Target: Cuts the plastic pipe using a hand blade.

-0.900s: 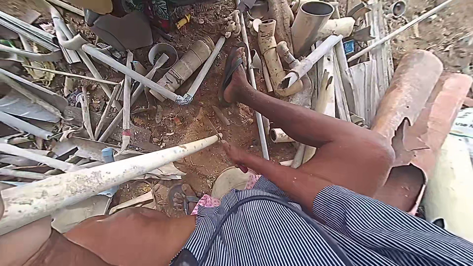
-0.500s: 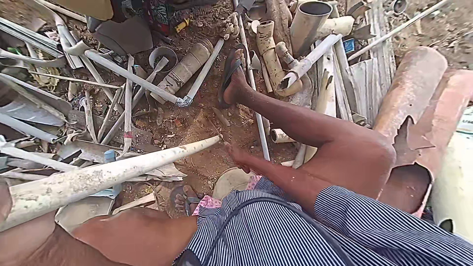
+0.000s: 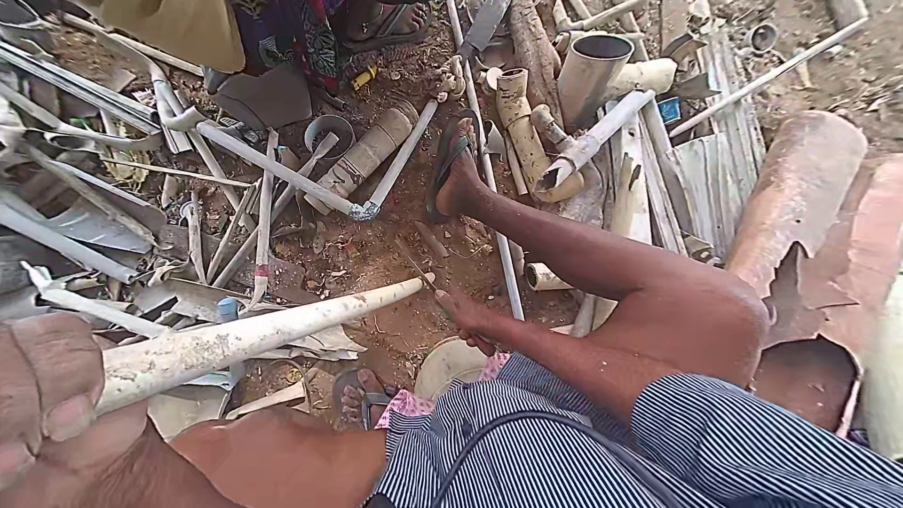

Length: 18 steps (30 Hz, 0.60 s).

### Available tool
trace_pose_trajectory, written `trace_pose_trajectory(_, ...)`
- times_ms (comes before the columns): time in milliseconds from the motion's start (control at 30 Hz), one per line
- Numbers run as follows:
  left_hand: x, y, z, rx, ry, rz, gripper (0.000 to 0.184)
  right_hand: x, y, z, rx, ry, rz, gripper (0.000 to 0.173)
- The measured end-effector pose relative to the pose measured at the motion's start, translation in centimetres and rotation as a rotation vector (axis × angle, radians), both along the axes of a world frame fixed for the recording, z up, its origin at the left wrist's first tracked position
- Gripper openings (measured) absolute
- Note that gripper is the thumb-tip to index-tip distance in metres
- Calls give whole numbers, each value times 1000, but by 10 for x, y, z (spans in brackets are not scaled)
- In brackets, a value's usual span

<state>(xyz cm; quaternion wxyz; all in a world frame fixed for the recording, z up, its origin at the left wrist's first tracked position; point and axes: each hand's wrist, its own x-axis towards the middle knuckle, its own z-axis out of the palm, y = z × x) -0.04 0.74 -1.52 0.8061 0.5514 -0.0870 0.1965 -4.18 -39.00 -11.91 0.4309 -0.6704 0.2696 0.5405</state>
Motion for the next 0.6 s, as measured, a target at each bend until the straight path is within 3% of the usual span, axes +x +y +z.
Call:
trace_pose_trajectory(133, -3, 20, -7, -19, 100, -88, 10, -32, 2, 32, 155, 79, -161, 52)
trace_pose_trajectory(267, 6, -6, 8, -165, 22, -124, 28, 9, 12, -11, -64, -74, 67, 56)
trace_pose_trajectory(333, 11, -16, 13, -151, 20, -35, 28, 22, 10, -5, -118, -80, 145, 63)
trace_pose_trajectory(433, 10, -13, 11, -54, 100, 180, 27, -4, 13, 14, -112, -120, 115, 55)
trace_pose_trajectory(500, 7, -3, 6, -15, 157, 218, 26, -16, 27, 46, -71, -121, 151, 52)
trace_pose_trajectory(533, 8, 2, 4, -15, 167, 189, 24, -19, 36, 60, -48, -174, 180, 51)
trace_pose_trajectory(600, 5, 13, -2, 69, 184, 180, 21, -36, 45, 48, 68, -444, 168, 48)
